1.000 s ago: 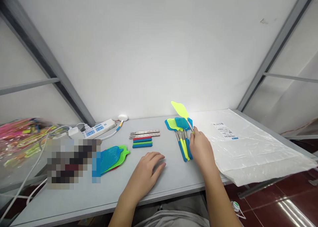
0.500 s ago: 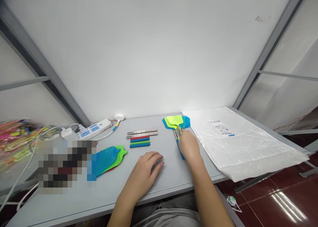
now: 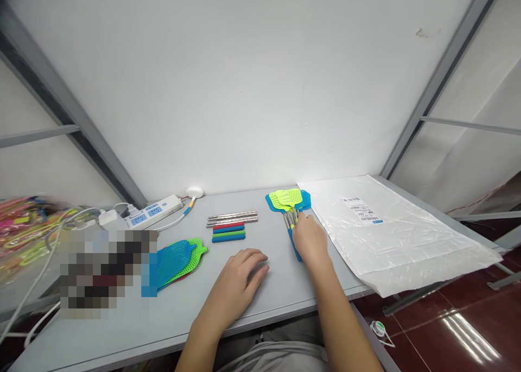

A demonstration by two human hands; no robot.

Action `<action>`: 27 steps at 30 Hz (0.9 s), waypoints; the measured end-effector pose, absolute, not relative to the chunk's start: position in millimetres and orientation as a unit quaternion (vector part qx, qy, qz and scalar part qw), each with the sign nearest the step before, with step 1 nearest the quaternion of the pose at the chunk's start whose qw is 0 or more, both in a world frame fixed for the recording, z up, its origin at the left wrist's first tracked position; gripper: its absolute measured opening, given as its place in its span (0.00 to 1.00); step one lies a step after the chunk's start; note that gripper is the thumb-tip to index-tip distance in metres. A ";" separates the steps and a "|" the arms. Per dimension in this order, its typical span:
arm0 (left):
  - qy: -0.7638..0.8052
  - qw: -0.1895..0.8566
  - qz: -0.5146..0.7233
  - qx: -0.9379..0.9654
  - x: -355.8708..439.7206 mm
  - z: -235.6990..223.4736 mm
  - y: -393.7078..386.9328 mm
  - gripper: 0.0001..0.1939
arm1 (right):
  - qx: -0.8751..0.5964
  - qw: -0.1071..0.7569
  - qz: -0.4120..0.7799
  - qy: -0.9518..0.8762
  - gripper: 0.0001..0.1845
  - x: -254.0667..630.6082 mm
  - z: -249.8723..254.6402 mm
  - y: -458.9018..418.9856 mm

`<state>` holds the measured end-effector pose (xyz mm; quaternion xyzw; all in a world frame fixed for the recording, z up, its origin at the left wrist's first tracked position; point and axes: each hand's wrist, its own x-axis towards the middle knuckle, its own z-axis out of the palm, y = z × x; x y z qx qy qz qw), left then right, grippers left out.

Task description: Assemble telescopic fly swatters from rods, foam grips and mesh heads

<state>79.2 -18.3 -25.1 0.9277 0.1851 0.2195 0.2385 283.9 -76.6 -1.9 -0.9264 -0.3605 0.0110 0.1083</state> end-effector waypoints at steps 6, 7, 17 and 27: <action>0.177 0.242 0.236 0.924 79.0 -24.4 -18.6 0.11 | -0.926 0.105 0.023 -0.361 0.18 278.8 -4.0 -76.1; 0.174 0.242 0.242 0.923 79.0 -24.7 -18.7 0.10 | -0.926 0.105 0.024 -0.362 0.18 277.9 -4.8 -76.2; 0.181 0.244 0.251 0.919 74.8 -21.7 -17.4 0.10 | -0.889 0.084 0.005 -0.450 0.25 270.9 15.1 -72.5; 0.364 0.152 0.221 0.892 61.0 -31.4 -6.8 0.24 | -0.707 0.022 0.084 -0.702 0.17 244.2 35.9 67.4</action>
